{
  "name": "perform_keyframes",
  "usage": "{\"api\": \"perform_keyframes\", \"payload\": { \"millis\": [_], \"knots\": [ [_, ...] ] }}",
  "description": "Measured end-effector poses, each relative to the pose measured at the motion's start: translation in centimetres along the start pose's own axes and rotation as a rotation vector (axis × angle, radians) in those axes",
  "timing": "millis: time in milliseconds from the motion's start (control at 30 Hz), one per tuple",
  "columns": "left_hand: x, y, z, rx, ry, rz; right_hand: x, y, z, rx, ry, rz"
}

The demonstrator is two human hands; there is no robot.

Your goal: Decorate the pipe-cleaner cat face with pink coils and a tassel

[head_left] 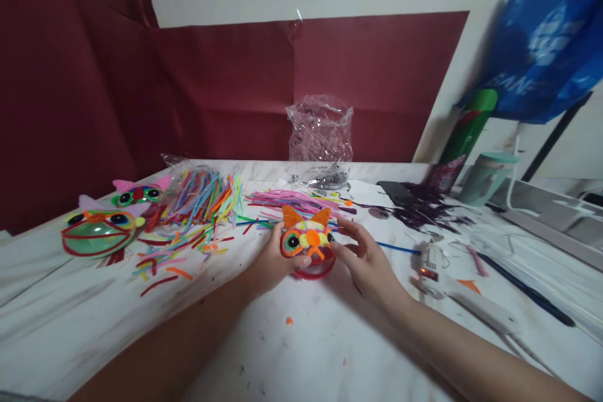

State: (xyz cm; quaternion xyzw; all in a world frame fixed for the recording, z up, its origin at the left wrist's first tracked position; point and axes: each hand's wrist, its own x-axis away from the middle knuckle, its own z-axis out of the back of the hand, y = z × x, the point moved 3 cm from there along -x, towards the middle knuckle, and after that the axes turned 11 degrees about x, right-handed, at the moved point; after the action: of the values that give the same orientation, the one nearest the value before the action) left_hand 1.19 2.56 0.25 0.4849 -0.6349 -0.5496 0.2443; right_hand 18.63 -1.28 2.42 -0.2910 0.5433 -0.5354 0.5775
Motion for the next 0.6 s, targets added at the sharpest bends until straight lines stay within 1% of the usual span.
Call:
{"api": "perform_keyframes", "payload": {
  "millis": [67, 167, 233, 300, 333, 367, 400, 433, 467, 500, 533, 600],
  "knots": [
    [-0.3, -0.5, 0.6, -0.013, 0.056, -0.006, -0.1, 0.1, 0.2, -0.044, 0.016, 0.002],
    [-0.7, -0.8, 1.2, -0.045, 0.098, -0.068, 0.1, 0.2, -0.2, -0.133, -0.063, -0.03],
    [-0.6, 0.0, 1.4, -0.136, 0.181, -0.172, 0.3, 0.1, -0.6, -0.168, -0.09, -0.042],
    [0.0, 1.6, 1.4, -0.341, 0.315, -0.336, 0.6, -0.2, -0.8, -0.176, -0.079, -0.048],
    [0.5, 2.5, 1.1, -0.476, 0.359, -0.432, 0.7, -0.3, -0.9, -0.173, -0.079, -0.055],
    [1.0, 3.4, 0.4, -0.603, 0.346, -0.524, 0.9, -0.5, -1.0, -0.169, -0.093, -0.067],
    [1.5, 4.2, -0.4, -0.7, 0.274, -0.596, 1.0, -0.6, -1.1, -0.166, -0.126, -0.083],
    [2.1, 4.6, -1.3, -0.757, 0.176, -0.636, 1.3, -0.7, -1.2, -0.165, -0.175, -0.102],
    [2.5, 4.8, -2.1, -0.782, 0.097, -0.634, 1.5, -0.8, -1.4, -0.168, -0.233, -0.122],
    [2.9, 4.9, -2.8, -0.783, 0.05, -0.604, 1.8, -0.9, -1.6, -0.173, -0.288, -0.137],
    [3.2, 4.7, -3.3, -0.766, 0.039, -0.561, 2.0, -1.0, -1.8, -0.178, -0.328, -0.143],
    [3.5, 4.2, -3.9, -0.732, 0.035, -0.459, 2.4, -1.2, -2.0, -0.177, -0.364, -0.129]
  ]
}}
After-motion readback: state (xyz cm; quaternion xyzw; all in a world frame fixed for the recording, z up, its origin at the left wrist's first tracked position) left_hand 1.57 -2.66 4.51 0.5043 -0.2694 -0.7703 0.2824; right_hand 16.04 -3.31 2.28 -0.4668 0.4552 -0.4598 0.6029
